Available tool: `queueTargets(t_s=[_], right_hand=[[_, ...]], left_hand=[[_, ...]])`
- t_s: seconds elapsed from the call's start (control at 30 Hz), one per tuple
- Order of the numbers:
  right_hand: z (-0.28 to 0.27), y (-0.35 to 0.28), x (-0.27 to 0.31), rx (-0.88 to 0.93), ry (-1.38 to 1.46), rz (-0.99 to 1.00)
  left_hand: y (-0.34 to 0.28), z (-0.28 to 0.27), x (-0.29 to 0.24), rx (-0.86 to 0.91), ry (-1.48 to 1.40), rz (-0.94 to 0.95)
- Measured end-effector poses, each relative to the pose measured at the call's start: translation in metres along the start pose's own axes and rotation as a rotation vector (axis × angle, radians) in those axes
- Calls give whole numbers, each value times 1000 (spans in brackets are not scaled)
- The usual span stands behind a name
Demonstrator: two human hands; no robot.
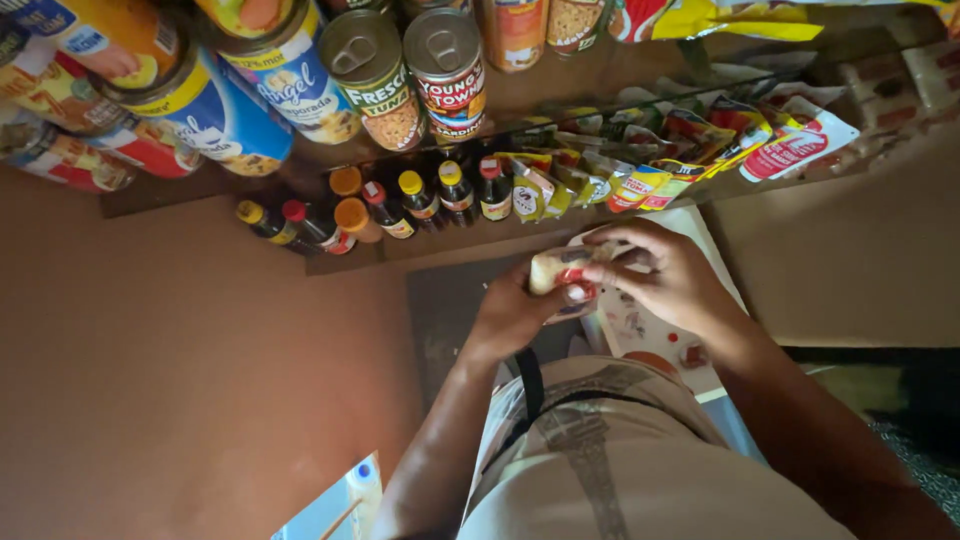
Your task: Pick items from a white bin on the floor and place them onto grocery store shelves.
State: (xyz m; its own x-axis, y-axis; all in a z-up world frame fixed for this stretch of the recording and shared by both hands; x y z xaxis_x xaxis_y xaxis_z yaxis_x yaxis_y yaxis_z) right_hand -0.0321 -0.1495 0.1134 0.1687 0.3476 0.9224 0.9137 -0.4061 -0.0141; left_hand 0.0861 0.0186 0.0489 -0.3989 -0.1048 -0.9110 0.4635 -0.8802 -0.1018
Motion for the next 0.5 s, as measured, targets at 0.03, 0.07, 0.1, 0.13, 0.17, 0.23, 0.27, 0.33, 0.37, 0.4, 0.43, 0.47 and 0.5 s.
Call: queueTargets(t_s=[0.03, 0.07, 0.1, 0.13, 0.17, 0.23, 0.27, 0.33, 0.37, 0.4, 0.43, 0.47, 0.5], right_hand=[[-1, -1, -5, -24, 18, 5], [-2, -1, -10, -48, 35, 11], [-2, -1, -14, -45, 37, 11], [-2, -1, -16, -47, 69, -63], [-1, 0, -20, -51, 101, -138], [0, 2, -10, -16, 85, -144], [0, 4, -5, 18, 65, -151], [3, 6, -3, 13, 18, -147], [5, 7, -2, 7, -31, -141], [6, 8, -3, 10, -31, -142], [7, 9, -4, 7, 24, -173], [8, 10, -5, 3, 80, -204], [9, 12, -8, 6, 81, -204]], left_hand=[[1, 1, -1, 12, -18, -17], [3, 2, -1, 24, -36, -35], [3, 1, 3, 21, -36, -36], [3, 0, 7, 9, 36, -38], [4, -2, 10, -1, 109, -40], [0, 6, -14, -12, 207, 78], [-3, 10, -26, -20, 303, 197], [-1, 6, -11, -44, 195, 151], [0, 3, -3, -67, 85, 105], [0, 3, -5, -71, 84, 106], [0, 2, -7, -90, 9, 64], [0, 2, -9, -107, -66, 23], [2, -3, -1, -110, -66, 23]])
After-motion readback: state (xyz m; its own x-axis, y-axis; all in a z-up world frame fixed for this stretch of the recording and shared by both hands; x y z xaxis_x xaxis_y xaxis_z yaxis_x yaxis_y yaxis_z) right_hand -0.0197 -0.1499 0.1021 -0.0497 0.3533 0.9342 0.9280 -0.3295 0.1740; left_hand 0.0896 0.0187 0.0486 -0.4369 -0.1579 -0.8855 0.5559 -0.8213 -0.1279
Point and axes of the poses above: each hand's wrist, its own y-axis towards the middle knuckle, its own z-axis out of the palm, x = y × z, the point moved 1 cm from there along y, towards the middle knuckle, and after that the axes turned 2 degrees about -x, right-handed, at the moved point
